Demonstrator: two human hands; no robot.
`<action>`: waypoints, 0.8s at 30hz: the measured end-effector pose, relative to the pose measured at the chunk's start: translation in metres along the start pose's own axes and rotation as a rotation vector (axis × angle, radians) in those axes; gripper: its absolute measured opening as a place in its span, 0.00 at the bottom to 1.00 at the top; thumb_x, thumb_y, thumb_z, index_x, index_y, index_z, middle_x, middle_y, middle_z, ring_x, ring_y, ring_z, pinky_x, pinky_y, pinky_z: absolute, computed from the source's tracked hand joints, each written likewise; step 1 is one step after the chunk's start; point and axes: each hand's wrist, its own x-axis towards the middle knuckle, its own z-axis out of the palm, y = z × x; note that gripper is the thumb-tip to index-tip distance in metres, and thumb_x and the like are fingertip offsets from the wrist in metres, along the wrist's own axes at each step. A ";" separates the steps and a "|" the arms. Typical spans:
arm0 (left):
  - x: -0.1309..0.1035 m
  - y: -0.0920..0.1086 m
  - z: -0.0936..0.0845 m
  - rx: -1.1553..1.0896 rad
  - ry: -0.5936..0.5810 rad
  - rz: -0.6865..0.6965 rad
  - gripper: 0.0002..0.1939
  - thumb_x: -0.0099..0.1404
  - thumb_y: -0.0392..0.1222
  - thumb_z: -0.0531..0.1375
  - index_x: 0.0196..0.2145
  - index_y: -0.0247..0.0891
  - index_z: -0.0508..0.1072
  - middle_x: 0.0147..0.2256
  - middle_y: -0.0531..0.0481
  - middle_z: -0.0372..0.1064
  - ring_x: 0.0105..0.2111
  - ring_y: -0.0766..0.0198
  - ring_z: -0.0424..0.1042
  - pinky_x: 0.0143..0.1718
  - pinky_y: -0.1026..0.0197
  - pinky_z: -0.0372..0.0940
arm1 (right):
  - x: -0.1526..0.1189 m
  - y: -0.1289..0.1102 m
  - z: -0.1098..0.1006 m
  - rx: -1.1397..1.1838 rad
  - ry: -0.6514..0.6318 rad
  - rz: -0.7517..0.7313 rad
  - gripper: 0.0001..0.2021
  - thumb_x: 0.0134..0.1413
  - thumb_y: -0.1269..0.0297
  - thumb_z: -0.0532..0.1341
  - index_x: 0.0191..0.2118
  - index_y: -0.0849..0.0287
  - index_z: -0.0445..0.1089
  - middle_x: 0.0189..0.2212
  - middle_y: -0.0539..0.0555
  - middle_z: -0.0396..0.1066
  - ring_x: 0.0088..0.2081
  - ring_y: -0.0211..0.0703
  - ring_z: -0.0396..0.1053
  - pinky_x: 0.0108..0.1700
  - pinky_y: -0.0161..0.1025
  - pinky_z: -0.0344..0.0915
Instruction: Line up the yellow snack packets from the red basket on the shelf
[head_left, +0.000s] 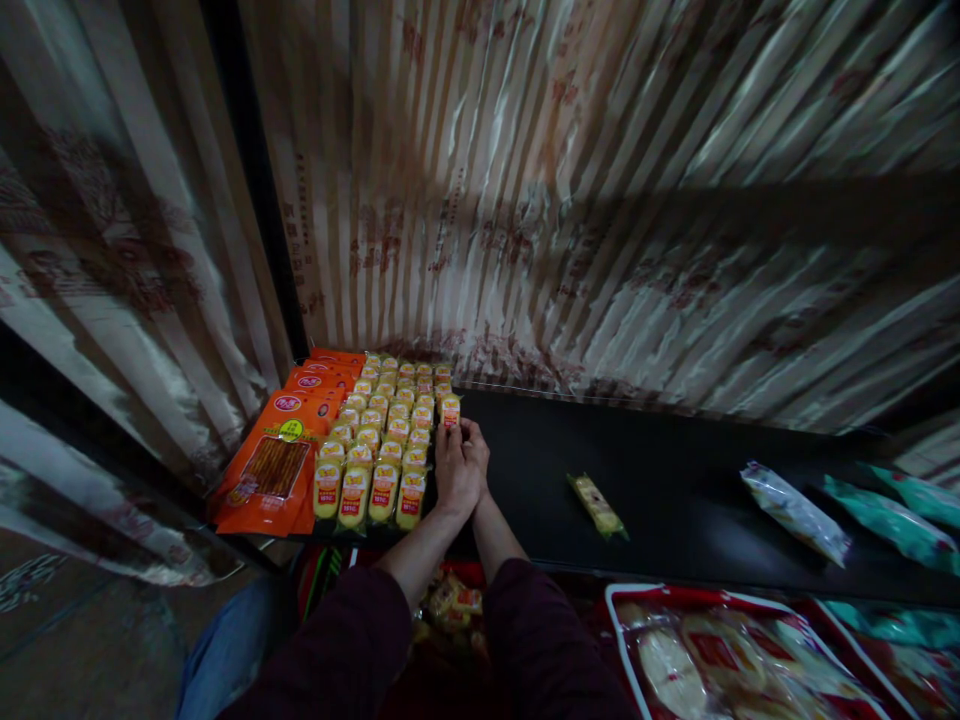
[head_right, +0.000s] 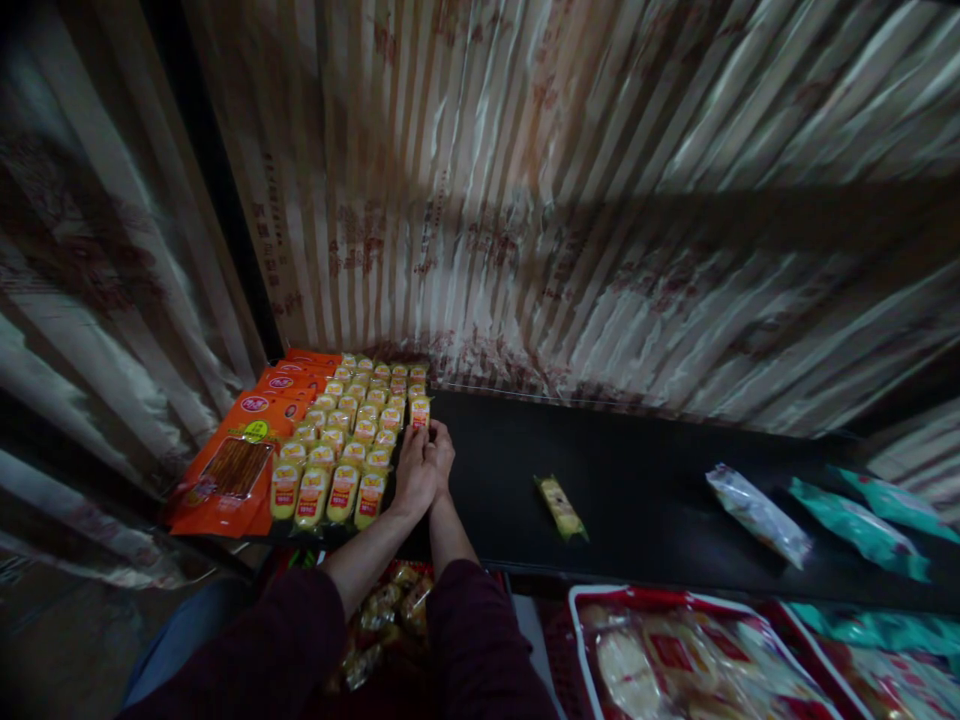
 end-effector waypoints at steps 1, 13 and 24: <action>0.000 -0.001 -0.001 -0.002 0.012 -0.009 0.26 0.65 0.38 0.46 0.59 0.33 0.64 0.57 0.37 0.62 0.64 0.46 0.50 0.65 0.48 0.44 | 0.001 0.001 0.001 0.002 -0.015 0.005 0.12 0.47 0.65 0.55 0.37 0.57 0.71 0.33 0.53 0.75 0.36 0.43 0.72 0.40 0.39 0.67; -0.004 -0.006 -0.012 0.061 0.052 0.017 0.24 0.64 0.40 0.51 0.57 0.40 0.66 0.58 0.43 0.62 0.65 0.51 0.49 0.65 0.52 0.43 | 0.008 0.016 0.007 -0.200 -0.063 -0.013 0.11 0.46 0.66 0.57 0.39 0.55 0.69 0.33 0.52 0.74 0.35 0.43 0.69 0.44 0.39 0.65; -0.015 0.008 -0.031 0.261 0.072 -0.028 0.27 0.65 0.38 0.46 0.60 0.28 0.62 0.64 0.40 0.51 0.66 0.55 0.45 0.67 0.53 0.38 | 0.017 0.037 0.013 -0.137 -0.039 -0.017 0.24 0.46 0.65 0.54 0.51 0.59 0.67 0.51 0.58 0.70 0.52 0.48 0.67 0.57 0.46 0.61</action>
